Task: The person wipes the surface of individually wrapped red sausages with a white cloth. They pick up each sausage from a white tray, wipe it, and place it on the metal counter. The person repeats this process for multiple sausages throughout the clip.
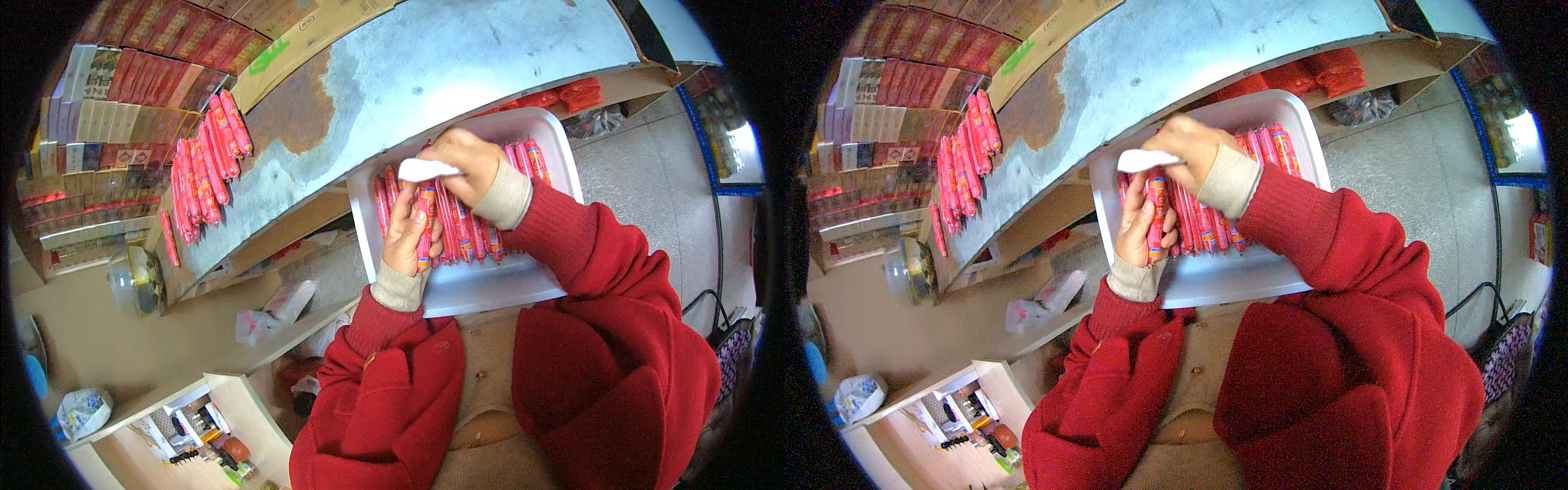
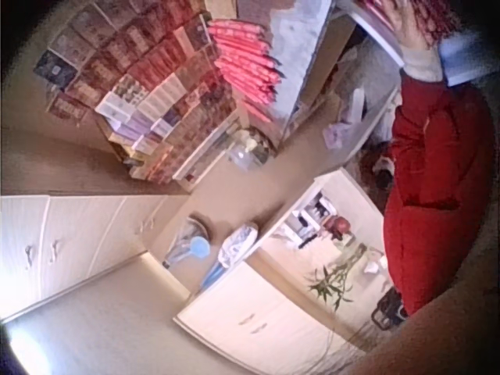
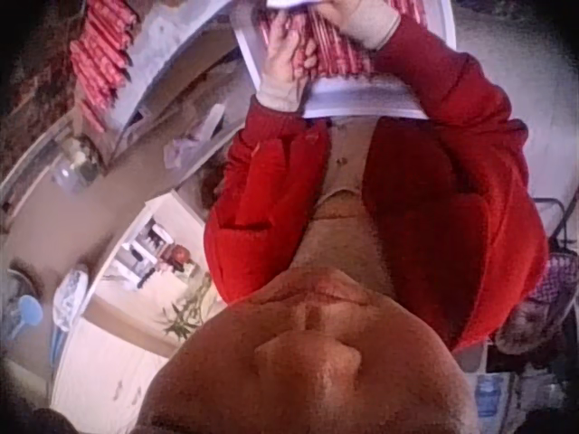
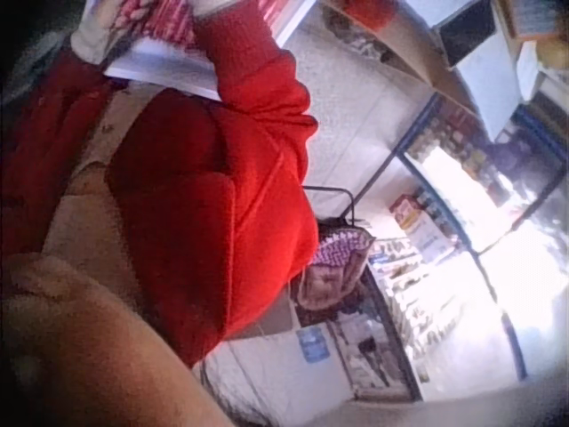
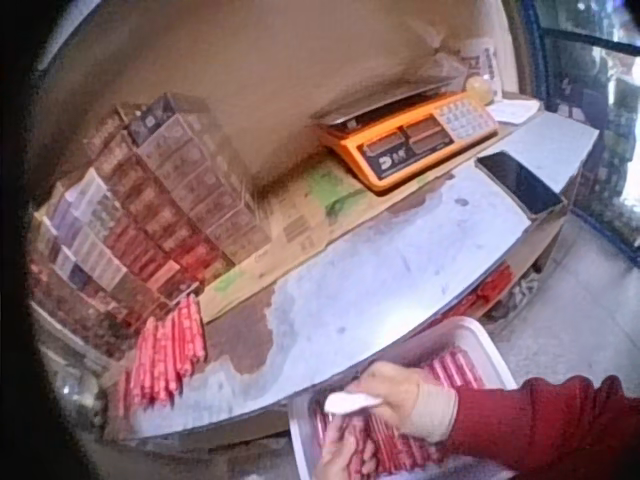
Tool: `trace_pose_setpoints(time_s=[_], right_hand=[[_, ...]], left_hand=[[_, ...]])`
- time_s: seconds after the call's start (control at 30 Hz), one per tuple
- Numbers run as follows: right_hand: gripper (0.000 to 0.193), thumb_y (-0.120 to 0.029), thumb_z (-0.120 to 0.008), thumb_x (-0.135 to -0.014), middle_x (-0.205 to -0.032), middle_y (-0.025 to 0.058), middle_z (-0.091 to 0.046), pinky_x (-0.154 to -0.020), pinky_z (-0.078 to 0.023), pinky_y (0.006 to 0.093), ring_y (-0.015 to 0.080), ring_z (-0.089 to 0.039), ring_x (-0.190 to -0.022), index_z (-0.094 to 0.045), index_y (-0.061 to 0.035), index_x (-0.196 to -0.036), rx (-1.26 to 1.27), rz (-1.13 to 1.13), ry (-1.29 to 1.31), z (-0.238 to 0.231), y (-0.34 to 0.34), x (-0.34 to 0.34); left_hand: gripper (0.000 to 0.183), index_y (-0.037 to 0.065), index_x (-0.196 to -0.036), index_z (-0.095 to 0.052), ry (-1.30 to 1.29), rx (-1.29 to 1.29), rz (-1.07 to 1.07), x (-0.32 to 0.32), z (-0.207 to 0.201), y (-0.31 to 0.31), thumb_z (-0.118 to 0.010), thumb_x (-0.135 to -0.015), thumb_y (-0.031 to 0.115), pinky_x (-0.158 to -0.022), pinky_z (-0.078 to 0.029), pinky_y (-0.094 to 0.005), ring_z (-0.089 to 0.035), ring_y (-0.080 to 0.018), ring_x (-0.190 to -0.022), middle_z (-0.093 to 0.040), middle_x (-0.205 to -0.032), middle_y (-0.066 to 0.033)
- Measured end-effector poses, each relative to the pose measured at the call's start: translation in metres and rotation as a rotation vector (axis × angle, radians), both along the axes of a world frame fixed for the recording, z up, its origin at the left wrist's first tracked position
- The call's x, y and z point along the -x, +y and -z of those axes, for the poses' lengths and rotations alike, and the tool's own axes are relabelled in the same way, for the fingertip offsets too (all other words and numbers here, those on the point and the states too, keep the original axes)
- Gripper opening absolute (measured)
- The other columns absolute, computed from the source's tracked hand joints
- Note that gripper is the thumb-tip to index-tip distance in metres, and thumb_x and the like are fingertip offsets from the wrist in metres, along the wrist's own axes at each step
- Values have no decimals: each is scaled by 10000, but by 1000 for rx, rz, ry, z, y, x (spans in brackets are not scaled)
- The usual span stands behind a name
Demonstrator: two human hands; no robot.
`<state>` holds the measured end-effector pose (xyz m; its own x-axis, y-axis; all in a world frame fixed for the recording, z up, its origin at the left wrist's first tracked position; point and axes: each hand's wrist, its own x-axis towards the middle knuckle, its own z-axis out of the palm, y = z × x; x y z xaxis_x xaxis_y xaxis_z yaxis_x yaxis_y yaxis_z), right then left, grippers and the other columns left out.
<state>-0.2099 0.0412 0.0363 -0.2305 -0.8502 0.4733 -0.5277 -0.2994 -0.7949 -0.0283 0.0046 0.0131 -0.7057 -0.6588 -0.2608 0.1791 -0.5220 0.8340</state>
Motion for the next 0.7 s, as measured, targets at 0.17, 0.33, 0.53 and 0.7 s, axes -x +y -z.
trace_pose_setpoints(time_s=[0.17, 0.33, 0.53, 0.7], right_hand=[[276, -77, -624, -757, -981, 99, -593, -797, -507, 378, 302, -600, -909, -628, -124, -1029, -27, -296, -28, -1, 8, -19], [281, -120, -612, -761, -985, 99, -578, -735, -526, 407, 312, -607, -886, -616, -157, -1039, -80, -344, 152, 2, 13, -32], [191, -151, -577, -811, -912, 149, -587, -705, -510, 451, 363, -608, -809, -636, -140, -993, -214, 138, 159, 10, -7, 8], [232, -116, -607, -762, -934, 116, -557, -723, -519, 405, 308, -602, -855, -605, -106, -994, -2, -265, 155, 4, 10, -24]], left_hand=[[543, 217, -1459, -244, 68, -184, -3, 2, -2, -4, -454, -962, 282, -404, -351, -201, -460, -89, -596, -540, -849, -27], [574, 141, -1459, -241, 14, -75, 16, -1, 9, -8, -466, -951, 286, -384, -339, -207, -433, -86, -476, -555, -796, -46], [572, 167, -1484, -172, -66, 116, 138, -1, 8, -6, -400, -977, 302, -407, -328, -217, -434, -110, -573, -525, -1021, -71], [502, 159, -1452, -278, -88, -1, -38, 4, 0, -4, -351, -983, 320, -357, -328, -229, -438, -129, -428, -565, -736, -88]])
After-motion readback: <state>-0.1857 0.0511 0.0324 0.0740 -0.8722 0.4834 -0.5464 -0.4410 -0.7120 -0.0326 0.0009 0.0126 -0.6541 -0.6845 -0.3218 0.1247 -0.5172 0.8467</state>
